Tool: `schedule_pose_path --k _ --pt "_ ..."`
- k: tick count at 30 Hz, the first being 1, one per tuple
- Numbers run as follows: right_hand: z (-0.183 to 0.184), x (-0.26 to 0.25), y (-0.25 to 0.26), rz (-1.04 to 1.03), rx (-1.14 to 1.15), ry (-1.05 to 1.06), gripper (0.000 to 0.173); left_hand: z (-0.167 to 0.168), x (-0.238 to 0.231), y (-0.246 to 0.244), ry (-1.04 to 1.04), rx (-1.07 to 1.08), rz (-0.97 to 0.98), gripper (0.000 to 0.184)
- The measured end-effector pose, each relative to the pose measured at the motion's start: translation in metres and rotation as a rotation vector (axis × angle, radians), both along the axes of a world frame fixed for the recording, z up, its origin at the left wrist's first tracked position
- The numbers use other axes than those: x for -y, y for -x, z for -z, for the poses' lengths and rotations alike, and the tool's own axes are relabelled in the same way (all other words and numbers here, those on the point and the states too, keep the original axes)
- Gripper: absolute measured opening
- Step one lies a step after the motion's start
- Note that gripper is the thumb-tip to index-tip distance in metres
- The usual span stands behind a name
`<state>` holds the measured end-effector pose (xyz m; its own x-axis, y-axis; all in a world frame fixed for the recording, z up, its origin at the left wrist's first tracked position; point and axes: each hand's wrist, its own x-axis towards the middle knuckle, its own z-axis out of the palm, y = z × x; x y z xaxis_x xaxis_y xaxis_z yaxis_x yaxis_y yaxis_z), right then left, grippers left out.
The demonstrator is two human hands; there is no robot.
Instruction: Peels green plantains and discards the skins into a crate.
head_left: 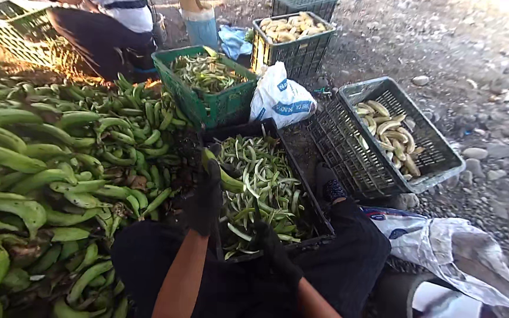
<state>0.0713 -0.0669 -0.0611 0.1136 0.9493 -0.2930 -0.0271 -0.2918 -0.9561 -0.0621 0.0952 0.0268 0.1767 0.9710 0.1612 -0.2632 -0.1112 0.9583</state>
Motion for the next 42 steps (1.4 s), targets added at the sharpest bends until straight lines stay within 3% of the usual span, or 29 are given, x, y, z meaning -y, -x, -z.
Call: schedule_pose_path --k 2,4,7,9,11,17,24,26,28,31,35,38,40,42 --pt "-0.019 -0.029 -0.016 0.020 0.110 -0.233 0.058 0.003 -0.005 -0.002 0.074 0.132 0.127 0.064" --pt "-0.033 -0.051 -0.033 -0.054 0.282 -0.357 0.078 0.003 -0.004 -0.003 0.103 0.130 0.153 0.072" --pt "-0.057 -0.064 -0.043 -0.179 0.617 -0.285 0.073 -0.001 -0.003 -0.003 0.133 -0.032 0.070 0.070" --pt "-0.067 -0.063 -0.042 -0.208 0.739 -0.261 0.076 0.000 -0.006 -0.002 0.169 -0.035 0.063 0.071" --pt "-0.067 -0.062 -0.036 -0.132 0.841 -0.315 0.068 -0.001 -0.006 -0.003 0.220 0.018 0.055 0.073" --pt "-0.063 -0.091 -0.030 -0.258 0.715 -0.074 0.058 0.019 -0.006 0.001 0.192 0.058 0.077 0.079" --pt "-0.063 -0.133 -0.014 -0.017 0.817 0.093 0.050 0.023 -0.001 -0.013 0.330 -0.167 -0.185 0.053" --pt "-0.068 -0.146 -0.021 0.067 0.836 0.122 0.048 0.021 0.004 -0.017 0.406 -0.182 -0.149 0.053" --pt "-0.074 -0.154 -0.035 0.112 0.804 0.085 0.045 0.020 0.006 -0.018 0.433 -0.037 -0.092 0.053" --pt "-0.081 -0.145 -0.048 0.072 0.772 -0.044 0.057 0.019 -0.005 -0.008 0.383 0.136 -0.016 0.061" --pt "-0.086 -0.106 -0.039 -0.170 0.730 -0.035 0.061 0.025 -0.020 0.007 0.139 0.026 -0.006 0.067" --pt "-0.077 -0.081 -0.029 -0.236 0.773 -0.057 0.066 0.022 -0.025 0.008 0.103 0.007 -0.027 0.066" --pt "-0.074 -0.086 -0.027 -0.206 0.788 -0.020 0.062 0.021 -0.018 0.003 0.128 0.059 0.064 0.066" --pt "-0.074 -0.109 -0.029 -0.052 0.819 0.009 0.052 0.022 -0.002 -0.010 0.227 0.040 0.116 0.062"
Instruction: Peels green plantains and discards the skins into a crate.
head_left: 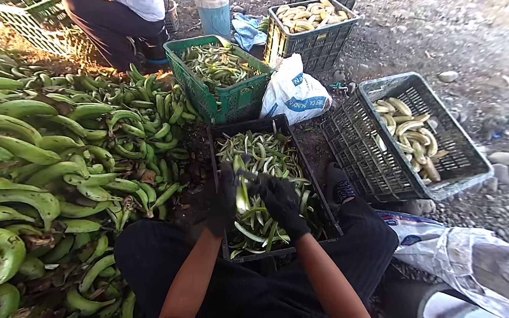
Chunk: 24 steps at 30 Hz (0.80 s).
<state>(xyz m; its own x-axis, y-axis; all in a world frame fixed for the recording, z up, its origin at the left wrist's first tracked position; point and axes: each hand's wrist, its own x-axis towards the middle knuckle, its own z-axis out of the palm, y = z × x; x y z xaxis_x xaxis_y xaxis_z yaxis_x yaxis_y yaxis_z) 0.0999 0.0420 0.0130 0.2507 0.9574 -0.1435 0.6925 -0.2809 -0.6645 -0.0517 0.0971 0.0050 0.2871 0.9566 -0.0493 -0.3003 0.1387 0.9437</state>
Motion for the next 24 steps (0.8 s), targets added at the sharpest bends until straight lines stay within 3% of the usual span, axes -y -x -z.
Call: schedule_pose_path --k 3,7,9,12,16,18,20,22,24 --pt "-0.013 -0.030 -0.017 0.153 0.071 -0.018 0.052 -0.010 0.022 -0.009 0.041 -0.246 0.131 0.056" --pt "-0.019 -0.019 -0.026 0.061 -0.004 -0.160 0.058 -0.011 0.001 0.006 -0.077 -0.080 -0.009 0.062" --pt "-0.016 -0.001 -0.018 -0.061 -0.020 -0.095 0.054 -0.009 -0.006 0.015 -0.158 -0.054 -0.123 0.065" --pt "-0.006 0.029 -0.002 -0.177 -0.046 0.013 0.060 -0.013 -0.006 0.013 -0.118 0.010 -0.288 0.060" --pt "0.000 0.013 -0.004 -0.027 0.086 -0.043 0.052 -0.001 0.006 0.007 -0.066 -0.032 -0.024 0.058" --pt "-0.003 -0.005 -0.015 0.076 0.105 -0.081 0.056 -0.008 0.015 -0.003 0.067 -0.115 0.071 0.058" --pt "-0.006 -0.016 -0.025 0.146 0.032 -0.169 0.063 -0.017 0.018 -0.009 0.123 -0.043 0.119 0.055" --pt "-0.011 -0.013 -0.026 0.124 -0.030 -0.184 0.062 -0.008 0.011 -0.008 0.035 0.070 -0.047 0.055" --pt "-0.007 0.001 -0.017 0.045 -0.083 -0.127 0.060 0.002 0.001 -0.006 -0.121 0.140 -0.383 0.055"
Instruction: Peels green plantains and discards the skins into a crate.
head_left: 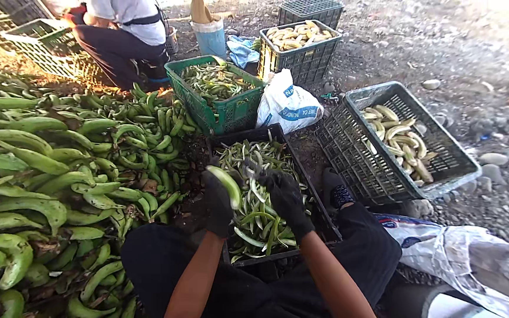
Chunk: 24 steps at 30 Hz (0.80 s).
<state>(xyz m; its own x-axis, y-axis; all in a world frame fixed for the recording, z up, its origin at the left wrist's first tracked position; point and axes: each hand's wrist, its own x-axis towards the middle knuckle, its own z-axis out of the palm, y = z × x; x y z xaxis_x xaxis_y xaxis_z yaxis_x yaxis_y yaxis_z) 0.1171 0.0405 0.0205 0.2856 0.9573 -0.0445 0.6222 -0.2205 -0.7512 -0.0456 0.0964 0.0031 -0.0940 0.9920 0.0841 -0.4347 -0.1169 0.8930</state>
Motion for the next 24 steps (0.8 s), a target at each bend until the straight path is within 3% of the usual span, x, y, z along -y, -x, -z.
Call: schedule_pose_path --k 2,4,7,9,13,15,17,20,22,24 --pt "0.013 0.021 0.018 -0.063 0.009 0.035 0.061 0.005 -0.010 0.003 -0.117 0.057 -0.239 0.057" --pt "0.019 0.036 0.034 -0.073 0.057 0.047 0.063 0.003 -0.015 0.003 -0.163 0.127 -0.269 0.068" --pt "0.020 0.023 0.029 -0.037 0.061 -0.003 0.059 0.001 -0.010 0.002 -0.094 0.133 0.137 0.070" --pt "0.011 0.012 0.016 -0.022 0.129 0.003 0.060 -0.001 -0.010 0.000 -0.001 0.047 0.282 0.071" --pt "0.016 0.009 0.012 0.050 0.377 -0.187 0.062 -0.001 -0.011 0.000 0.035 -0.212 0.167 0.063" --pt "0.019 0.007 0.009 0.048 0.376 -0.203 0.067 0.002 -0.011 0.006 0.025 -0.285 0.256 0.059" --pt "0.013 -0.004 0.001 0.025 0.273 -0.080 0.063 0.001 -0.009 0.004 0.088 -0.435 0.406 0.054" --pt "-0.001 -0.023 -0.018 -0.073 0.088 0.198 0.059 -0.017 0.007 -0.002 0.112 -0.846 0.547 0.053" --pt "0.001 -0.025 -0.021 -0.065 0.072 0.207 0.062 -0.014 0.006 -0.007 0.105 -0.696 0.416 0.054" --pt "0.007 -0.017 -0.015 -0.022 0.053 0.141 0.063 -0.011 -0.004 -0.011 0.110 -0.326 0.245 0.055"
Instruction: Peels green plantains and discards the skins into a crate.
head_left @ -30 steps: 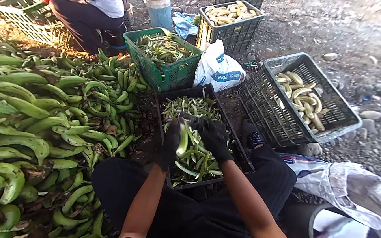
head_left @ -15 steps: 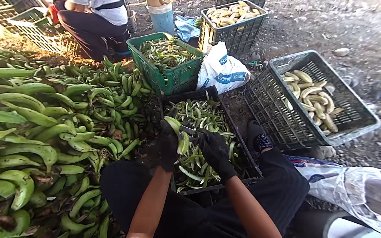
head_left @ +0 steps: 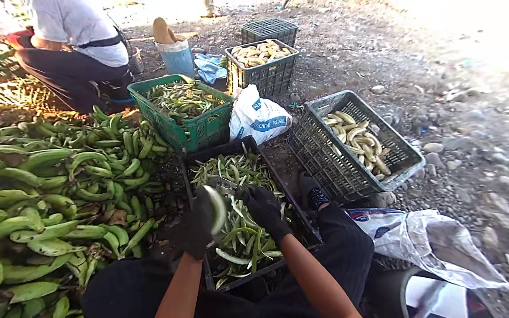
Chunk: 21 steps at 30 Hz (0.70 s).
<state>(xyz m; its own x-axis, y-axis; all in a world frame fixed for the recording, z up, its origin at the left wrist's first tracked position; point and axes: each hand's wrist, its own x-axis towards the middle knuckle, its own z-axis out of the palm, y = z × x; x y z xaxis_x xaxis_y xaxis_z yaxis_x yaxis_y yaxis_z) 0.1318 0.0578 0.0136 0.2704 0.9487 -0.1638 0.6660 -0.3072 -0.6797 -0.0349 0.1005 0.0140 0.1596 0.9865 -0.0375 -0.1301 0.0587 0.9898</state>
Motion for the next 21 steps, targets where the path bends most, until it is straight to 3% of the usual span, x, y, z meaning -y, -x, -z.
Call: schedule_pose_path --k 4,6,12,14,17,21 --pt "0.029 0.032 0.028 -0.001 0.147 -0.290 0.063 0.004 -0.007 -0.001 0.180 0.339 -0.321 0.048" --pt "0.041 0.038 0.035 0.026 0.228 -0.438 0.064 0.008 -0.005 0.002 0.304 0.448 -0.376 0.048" --pt "0.034 0.033 0.028 -0.014 0.311 -0.479 0.067 0.009 -0.008 0.007 0.417 0.602 -0.395 0.044" --pt "0.027 0.032 0.029 -0.031 0.300 -0.428 0.070 0.006 -0.008 0.009 0.397 0.570 -0.328 0.045" --pt "0.012 0.028 0.029 -0.015 0.184 -0.234 0.066 0.003 -0.001 0.008 0.236 0.311 -0.193 0.041" --pt "0.014 0.024 0.028 0.015 0.218 -0.281 0.067 0.013 0.003 0.014 0.058 -0.041 -0.136 0.048"
